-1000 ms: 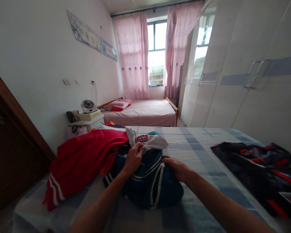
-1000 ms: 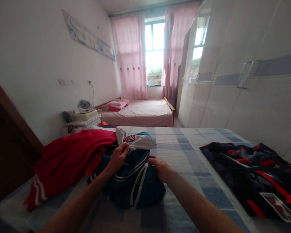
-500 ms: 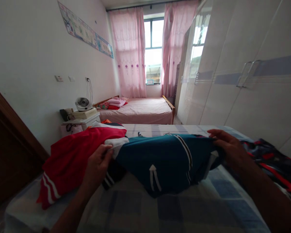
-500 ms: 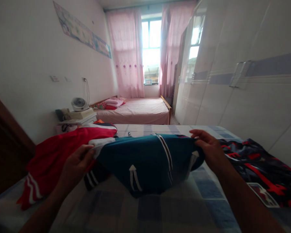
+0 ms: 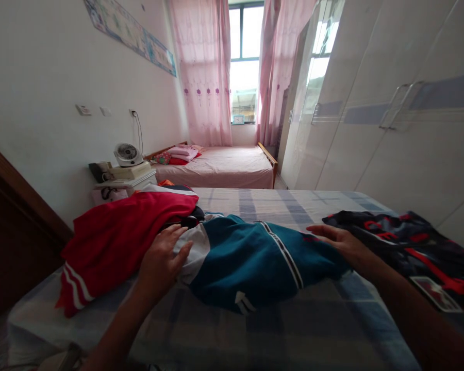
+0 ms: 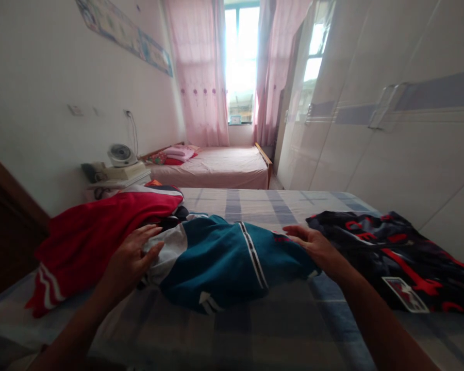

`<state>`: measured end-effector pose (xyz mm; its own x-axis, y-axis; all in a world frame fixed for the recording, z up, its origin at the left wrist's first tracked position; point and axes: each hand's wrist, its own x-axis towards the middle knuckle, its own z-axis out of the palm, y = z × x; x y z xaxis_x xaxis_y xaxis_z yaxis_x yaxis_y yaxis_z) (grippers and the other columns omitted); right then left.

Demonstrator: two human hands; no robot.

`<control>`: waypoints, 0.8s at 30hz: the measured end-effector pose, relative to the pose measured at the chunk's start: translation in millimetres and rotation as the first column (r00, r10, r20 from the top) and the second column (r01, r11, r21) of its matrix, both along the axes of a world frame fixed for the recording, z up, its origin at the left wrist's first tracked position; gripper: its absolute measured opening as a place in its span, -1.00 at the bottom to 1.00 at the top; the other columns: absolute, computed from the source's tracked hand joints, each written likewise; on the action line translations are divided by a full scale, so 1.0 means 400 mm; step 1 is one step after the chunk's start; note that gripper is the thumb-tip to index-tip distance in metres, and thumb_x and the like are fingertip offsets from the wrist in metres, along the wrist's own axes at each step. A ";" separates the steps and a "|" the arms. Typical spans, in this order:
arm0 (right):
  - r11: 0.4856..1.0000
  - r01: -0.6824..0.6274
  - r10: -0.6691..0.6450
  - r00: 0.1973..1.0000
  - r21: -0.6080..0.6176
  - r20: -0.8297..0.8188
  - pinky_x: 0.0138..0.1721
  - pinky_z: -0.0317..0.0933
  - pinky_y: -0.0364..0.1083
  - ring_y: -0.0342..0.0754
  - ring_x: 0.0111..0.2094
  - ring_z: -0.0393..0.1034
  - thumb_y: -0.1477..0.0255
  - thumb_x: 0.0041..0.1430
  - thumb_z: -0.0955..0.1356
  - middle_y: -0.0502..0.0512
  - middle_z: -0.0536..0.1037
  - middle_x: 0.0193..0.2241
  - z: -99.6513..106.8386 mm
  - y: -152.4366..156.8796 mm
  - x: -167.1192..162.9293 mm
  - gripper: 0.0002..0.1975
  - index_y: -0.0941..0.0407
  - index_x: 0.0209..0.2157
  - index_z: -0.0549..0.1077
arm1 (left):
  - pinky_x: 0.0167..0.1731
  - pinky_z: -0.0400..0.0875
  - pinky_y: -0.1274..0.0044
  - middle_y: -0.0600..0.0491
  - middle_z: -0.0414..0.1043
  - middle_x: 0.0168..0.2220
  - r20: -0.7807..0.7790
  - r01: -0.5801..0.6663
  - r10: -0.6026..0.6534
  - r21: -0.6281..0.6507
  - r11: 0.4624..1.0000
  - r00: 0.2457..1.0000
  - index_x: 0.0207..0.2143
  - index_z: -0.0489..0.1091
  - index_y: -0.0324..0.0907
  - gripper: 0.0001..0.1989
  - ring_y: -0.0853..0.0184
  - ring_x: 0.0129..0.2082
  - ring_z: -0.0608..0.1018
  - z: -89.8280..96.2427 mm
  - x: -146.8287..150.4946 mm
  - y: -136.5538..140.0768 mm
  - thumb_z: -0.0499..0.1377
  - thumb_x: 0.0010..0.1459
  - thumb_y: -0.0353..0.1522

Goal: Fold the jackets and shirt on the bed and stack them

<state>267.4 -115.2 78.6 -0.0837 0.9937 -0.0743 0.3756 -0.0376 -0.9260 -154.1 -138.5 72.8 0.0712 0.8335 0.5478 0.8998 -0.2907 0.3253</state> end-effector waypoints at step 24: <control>0.874 -0.460 0.116 0.508 0.155 0.853 -0.41 0.23 -0.16 -0.12 -0.44 0.41 0.58 0.17 0.17 0.08 0.42 -0.25 -0.045 -0.068 -0.218 -0.75 0.08 -0.26 0.41 | -0.36 0.39 0.58 0.11 0.41 -0.06 0.343 -0.165 0.189 -0.099 0.981 0.920 -0.20 0.41 -0.06 -0.73 0.34 -0.29 0.50 -0.043 -0.076 -0.189 0.02 0.18 -0.16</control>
